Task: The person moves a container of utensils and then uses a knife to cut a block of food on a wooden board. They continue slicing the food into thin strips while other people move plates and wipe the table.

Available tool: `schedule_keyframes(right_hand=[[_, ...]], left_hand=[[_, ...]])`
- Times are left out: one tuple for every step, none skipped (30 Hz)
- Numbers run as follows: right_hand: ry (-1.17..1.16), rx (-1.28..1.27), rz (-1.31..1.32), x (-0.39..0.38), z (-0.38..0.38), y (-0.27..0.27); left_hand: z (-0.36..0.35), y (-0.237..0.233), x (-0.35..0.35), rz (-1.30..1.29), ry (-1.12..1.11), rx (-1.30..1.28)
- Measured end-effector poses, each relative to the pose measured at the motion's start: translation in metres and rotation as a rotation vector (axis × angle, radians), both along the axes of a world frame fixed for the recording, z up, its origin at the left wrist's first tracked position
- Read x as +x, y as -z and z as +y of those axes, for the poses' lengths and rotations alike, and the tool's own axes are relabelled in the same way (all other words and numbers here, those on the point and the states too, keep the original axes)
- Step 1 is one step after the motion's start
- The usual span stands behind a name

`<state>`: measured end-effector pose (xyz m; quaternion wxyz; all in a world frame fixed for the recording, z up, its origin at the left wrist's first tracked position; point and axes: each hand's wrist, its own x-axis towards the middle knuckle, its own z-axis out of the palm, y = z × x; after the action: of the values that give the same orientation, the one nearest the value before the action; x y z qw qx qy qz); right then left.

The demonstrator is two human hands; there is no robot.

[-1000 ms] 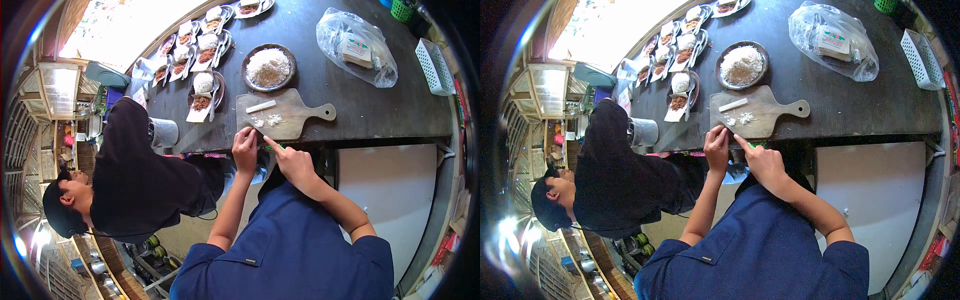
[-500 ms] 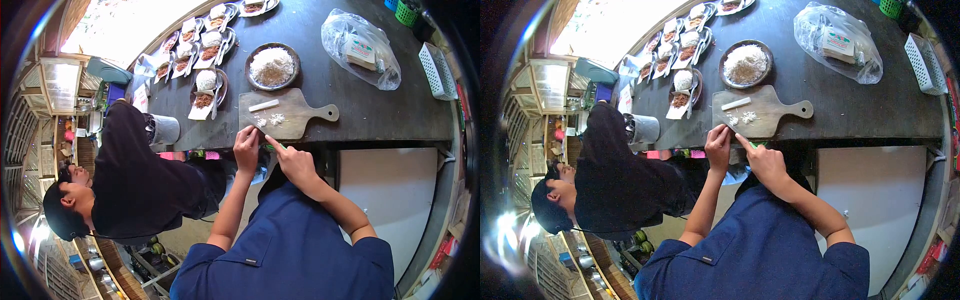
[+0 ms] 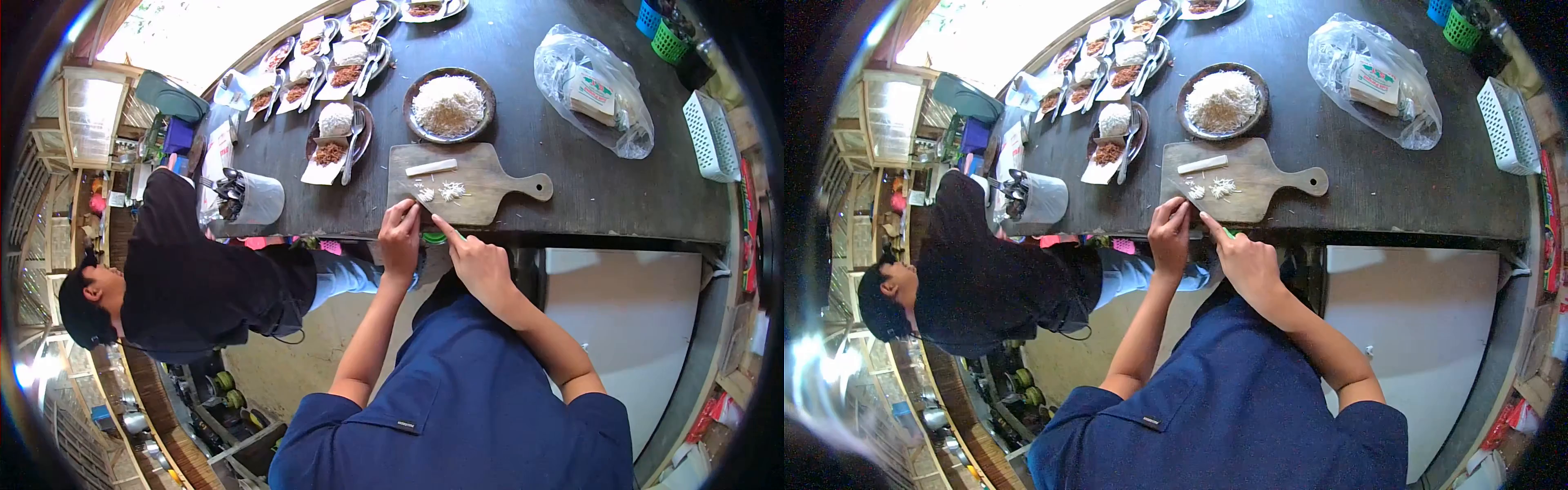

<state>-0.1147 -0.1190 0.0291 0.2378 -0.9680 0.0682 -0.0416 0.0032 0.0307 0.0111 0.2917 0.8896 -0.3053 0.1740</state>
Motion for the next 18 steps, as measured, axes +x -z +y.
schedule_keyframes(right_hand=[[0.009,0.005,-0.013,0.003,0.002,0.001],[0.018,0.011,-0.028,0.005,0.004,0.001],[0.007,0.002,-0.030,0.005,0.004,0.000],[0.010,0.013,-0.044,0.007,0.003,-0.002],[0.012,0.024,-0.058,0.009,0.002,-0.003],[0.002,0.011,-0.062,0.008,0.001,-0.007],[0.001,0.019,-0.012,0.003,0.001,-0.011],[0.000,0.026,0.043,0.000,0.001,-0.014],[-0.010,0.011,0.051,-0.001,0.003,-0.016],[0.005,0.018,0.053,-0.001,0.005,-0.016],[0.021,0.023,0.052,-0.001,0.006,-0.014],[0.012,0.008,0.059,0.003,0.006,-0.009],[0.012,0.033,0.003,0.009,0.005,-0.004],[0.013,0.059,-0.056,0.011,0.004,0.000],[0.007,0.044,-0.060,0.010,0.002,-0.005],[0.007,0.045,-0.026,0.008,0.000,-0.011],[0.010,0.049,0.006,0.006,0.000,-0.016],[0.007,0.038,-0.001,0.002,0.001,-0.018]], left_hand=[[0.001,-0.002,0.000,0.003,0.002,0.011],[0.002,-0.004,0.001,0.024,0.012,0.015],[0.004,-0.006,0.001,0.022,0.002,0.006],[0.004,-0.009,0.002,0.033,0.018,0.006],[0.004,-0.011,0.003,0.043,0.035,0.004],[0.003,-0.012,0.002,0.051,0.038,-0.023],[0.003,-0.012,0.003,0.048,0.028,-0.036],[0.004,-0.010,0.003,0.043,0.034,-0.047],[0.004,-0.008,0.002,0.041,0.041,-0.058],[0.005,-0.007,0.002,0.058,0.057,-0.070],[0.005,-0.005,0.004,0.061,0.048,-0.088],[0.005,-0.004,0.004,0.062,0.047,-0.082],[0.004,-0.006,0.002,0.064,0.048,-0.075],[0.003,-0.008,0.001,0.038,0.020,-0.089],[0.003,-0.007,0.001,0.034,0.015,-0.104],[0.004,-0.005,0.001,0.048,0.019,-0.103],[0.005,-0.005,0.002,0.060,0.024,-0.101],[0.006,-0.005,0.003,0.053,0.022,-0.112]])
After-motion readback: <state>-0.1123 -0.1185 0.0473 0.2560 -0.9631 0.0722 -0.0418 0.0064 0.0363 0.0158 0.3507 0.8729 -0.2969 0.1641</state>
